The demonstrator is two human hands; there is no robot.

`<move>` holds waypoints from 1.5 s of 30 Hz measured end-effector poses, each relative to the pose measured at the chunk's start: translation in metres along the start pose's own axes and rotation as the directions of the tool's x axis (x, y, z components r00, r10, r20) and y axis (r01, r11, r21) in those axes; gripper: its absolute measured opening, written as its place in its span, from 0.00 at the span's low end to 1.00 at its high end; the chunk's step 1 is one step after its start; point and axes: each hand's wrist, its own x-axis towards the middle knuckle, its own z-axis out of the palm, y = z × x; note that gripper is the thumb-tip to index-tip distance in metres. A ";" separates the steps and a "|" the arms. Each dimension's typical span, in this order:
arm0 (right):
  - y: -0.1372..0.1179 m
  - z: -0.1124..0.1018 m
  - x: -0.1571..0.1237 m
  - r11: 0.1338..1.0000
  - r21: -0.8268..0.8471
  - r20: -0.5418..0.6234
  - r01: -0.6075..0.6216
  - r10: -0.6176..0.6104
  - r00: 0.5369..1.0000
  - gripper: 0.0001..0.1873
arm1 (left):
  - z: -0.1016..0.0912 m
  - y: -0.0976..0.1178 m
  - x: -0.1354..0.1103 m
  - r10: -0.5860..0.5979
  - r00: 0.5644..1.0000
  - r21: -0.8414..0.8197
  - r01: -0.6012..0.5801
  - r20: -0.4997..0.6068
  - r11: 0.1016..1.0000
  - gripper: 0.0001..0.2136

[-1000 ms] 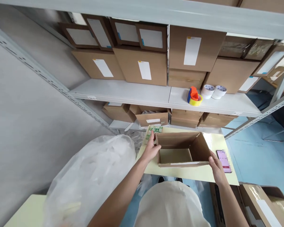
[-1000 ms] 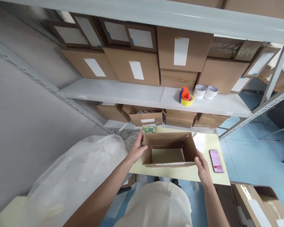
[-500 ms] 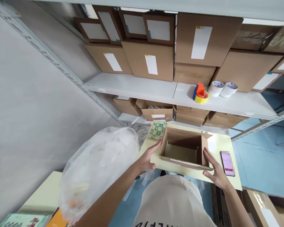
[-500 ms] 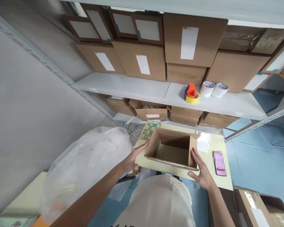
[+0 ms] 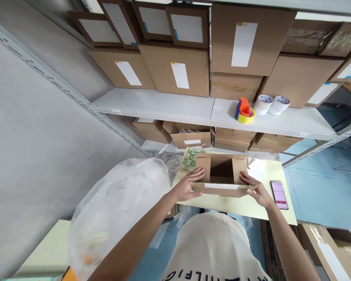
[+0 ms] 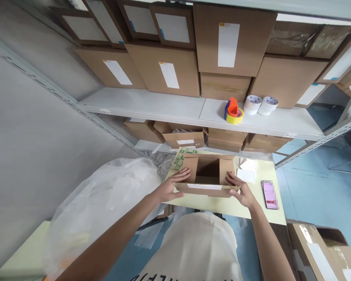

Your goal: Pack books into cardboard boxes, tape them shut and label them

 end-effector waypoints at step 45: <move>0.017 0.034 0.000 0.964 -0.056 -0.295 -0.258 0.231 0.927 0.34 | 0.033 -0.025 0.029 -0.431 0.881 -0.296 0.366 -0.194 0.882 0.38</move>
